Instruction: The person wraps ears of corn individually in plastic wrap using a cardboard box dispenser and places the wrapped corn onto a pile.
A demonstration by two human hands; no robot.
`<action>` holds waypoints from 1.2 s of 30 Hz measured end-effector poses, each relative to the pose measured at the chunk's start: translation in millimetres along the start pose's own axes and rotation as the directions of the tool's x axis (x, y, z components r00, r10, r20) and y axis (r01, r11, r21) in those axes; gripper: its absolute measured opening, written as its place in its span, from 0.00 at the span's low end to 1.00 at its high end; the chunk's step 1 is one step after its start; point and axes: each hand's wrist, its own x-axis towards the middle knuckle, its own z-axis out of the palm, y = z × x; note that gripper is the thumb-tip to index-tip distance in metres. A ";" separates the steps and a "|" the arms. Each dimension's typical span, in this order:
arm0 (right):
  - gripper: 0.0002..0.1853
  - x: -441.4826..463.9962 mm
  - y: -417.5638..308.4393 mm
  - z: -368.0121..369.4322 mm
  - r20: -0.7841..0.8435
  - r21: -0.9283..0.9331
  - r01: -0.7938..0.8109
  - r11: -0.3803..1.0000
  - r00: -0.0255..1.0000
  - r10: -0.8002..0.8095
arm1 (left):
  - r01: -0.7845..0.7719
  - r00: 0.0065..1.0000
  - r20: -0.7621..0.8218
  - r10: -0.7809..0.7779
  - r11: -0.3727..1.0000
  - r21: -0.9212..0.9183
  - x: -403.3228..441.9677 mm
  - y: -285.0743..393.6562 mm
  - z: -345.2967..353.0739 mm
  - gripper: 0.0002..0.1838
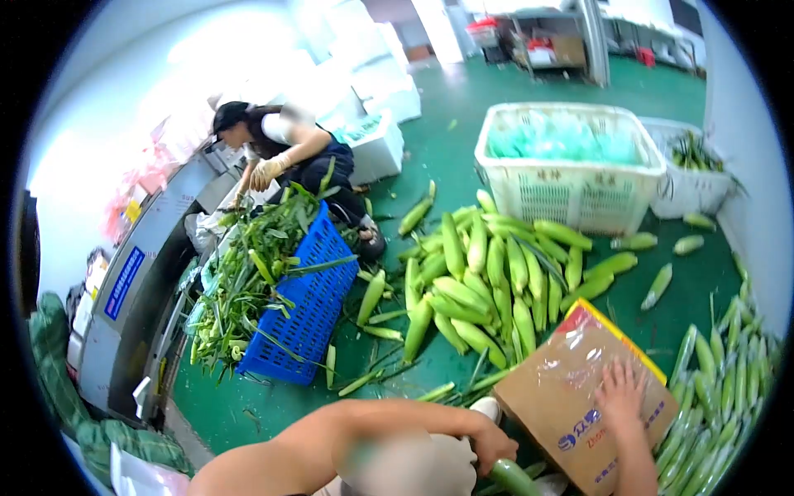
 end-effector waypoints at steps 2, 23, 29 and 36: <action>0.47 -30.2 -72.5 -79.7 0.087 0.274 0.008 0.962 0.996 -0.033 | -0.109 0.990 -0.070 0.124 0.976 0.189 -0.9 -11.9 5.1 0.38; 0.36 -101.1 -146.8 -115.8 0.047 0.928 0.005 0.374 0.990 -0.130 | -0.599 -0.244 -0.958 0.151 0.754 0.271 -104.1 75.7 10.5 0.12; 0.36 -71.1 -183.8 -104.3 -0.214 0.960 0.209 0.184 0.977 0.004 | -0.976 -0.127 -0.946 0.299 0.133 0.173 -106.6 73.8 -32.4 0.11; 0.47 -66.0 -105.5 -141.0 0.068 0.663 0.357 -0.659 0.847 0.527 | -0.845 -0.382 -0.867 0.322 0.258 0.468 -68.5 152.2 -38.5 0.17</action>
